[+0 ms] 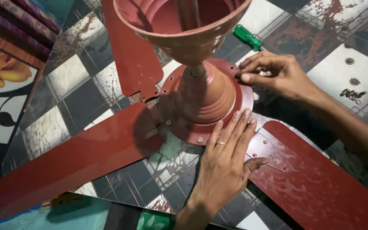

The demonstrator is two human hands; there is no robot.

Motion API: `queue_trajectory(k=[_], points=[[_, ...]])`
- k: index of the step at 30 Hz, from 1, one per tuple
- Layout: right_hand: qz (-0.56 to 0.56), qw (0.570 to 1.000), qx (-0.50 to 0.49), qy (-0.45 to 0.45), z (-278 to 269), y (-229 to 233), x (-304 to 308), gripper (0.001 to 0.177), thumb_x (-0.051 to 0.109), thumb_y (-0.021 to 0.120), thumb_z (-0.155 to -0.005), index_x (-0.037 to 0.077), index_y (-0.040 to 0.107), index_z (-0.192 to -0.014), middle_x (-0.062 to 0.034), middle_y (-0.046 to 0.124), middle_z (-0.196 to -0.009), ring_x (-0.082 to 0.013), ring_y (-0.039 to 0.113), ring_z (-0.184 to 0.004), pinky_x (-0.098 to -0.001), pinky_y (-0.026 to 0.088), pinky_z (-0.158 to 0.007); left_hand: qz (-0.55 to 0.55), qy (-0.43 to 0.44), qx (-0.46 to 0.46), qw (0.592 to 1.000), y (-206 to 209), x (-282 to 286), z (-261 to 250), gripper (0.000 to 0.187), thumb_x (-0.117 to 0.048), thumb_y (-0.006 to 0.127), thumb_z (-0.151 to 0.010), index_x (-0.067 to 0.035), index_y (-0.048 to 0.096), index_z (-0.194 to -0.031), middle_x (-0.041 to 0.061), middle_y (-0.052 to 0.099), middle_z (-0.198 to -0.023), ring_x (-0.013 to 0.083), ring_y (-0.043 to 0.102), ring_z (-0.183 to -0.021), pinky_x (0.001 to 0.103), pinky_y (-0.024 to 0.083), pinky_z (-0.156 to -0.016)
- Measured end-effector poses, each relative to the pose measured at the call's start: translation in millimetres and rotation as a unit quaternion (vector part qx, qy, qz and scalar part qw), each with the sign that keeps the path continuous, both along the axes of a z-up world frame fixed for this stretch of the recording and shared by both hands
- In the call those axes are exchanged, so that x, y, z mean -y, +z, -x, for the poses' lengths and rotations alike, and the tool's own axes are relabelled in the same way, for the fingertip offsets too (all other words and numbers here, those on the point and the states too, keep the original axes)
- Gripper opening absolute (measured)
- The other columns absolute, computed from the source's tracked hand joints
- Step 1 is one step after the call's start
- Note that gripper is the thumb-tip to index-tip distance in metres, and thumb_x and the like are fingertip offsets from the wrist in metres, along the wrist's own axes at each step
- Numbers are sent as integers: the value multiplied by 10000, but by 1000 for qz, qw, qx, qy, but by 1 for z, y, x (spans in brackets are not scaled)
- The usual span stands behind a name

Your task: The person assembles a ceiling fan by attaching red blades to the central motor housing using a screwdriver. They insert screws into the blade mounting holes and tighten them sequentially to secure each blade in place.

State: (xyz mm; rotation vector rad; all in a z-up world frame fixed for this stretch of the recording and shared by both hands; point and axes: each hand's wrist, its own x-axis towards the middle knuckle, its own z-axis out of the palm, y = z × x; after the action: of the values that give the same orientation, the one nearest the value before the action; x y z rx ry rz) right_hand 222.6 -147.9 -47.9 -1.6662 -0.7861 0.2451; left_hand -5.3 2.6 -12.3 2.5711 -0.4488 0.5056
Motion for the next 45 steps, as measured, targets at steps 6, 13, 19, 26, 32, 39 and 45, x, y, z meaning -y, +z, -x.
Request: queue_trajectory(k=[6,13,19,26,32,39,45], points=[[-14,998,-55,-15,9,11,-3,208,165,780,-878,80,709,-1054,-63,744,-1106,-151,714,-987,-316,621,-852,-7,-2,0,1000,-1,1,0,704,-410,614,-1018,4,438,-1560,168,409,-1673,306,394,-1566,519,272,-1297],[37,999,19,2,8,20,-1,196,167,729,-936,116,796,-1113,-70,706,-1131,-164,651,-1048,-334,590,-869,-4,-6,-8,1000,1,-2,1,700,-392,616,-1017,12,437,-1560,164,405,-1671,301,385,-1570,512,274,-1294],[37,998,43,-38,11,21,-4,173,178,789,-886,73,787,-1024,-59,749,-1093,-161,720,-995,-345,626,-888,-8,-5,0,1000,0,-1,0,710,-405,619,-1016,20,432,-1554,164,406,-1663,297,379,-1569,513,272,-1287],[40,999,-22,-18,19,31,-6,221,164,730,-929,78,736,-1132,-52,746,-1089,-147,703,-986,-329,586,-873,-12,-3,0,1000,0,-2,1,701,-406,599,-1028,10,422,-1564,161,390,-1678,294,371,-1578,507,263,-1300],[35,999,24,-31,12,19,-4,171,149,753,-918,57,768,-1061,-55,729,-1082,-156,707,-995,-326,606,-879,-7,-5,-4,1000,-1,-1,1,714,-409,595,-1026,3,407,-1578,157,385,-1679,290,369,-1578,506,252,-1295],[89,989,41,-108,20,27,-7,193,149,807,-864,38,767,-1017,-68,720,-1017,-160,719,-918,-334,633,-789,-15,-4,-1,1000,-1,0,1,700,-407,600,-1023,6,417,-1558,164,402,-1666,295,378,-1568,513,257,-1295],[154,977,78,-122,26,41,-9,224,202,830,-896,19,769,-1011,-85,719,-991,-194,709,-934,-393,600,-824,-10,-4,-1,1000,0,0,1,700,-397,612,-1020,10,426,-1558,168,406,-1661,303,381,-1566,512,255,-1289]])
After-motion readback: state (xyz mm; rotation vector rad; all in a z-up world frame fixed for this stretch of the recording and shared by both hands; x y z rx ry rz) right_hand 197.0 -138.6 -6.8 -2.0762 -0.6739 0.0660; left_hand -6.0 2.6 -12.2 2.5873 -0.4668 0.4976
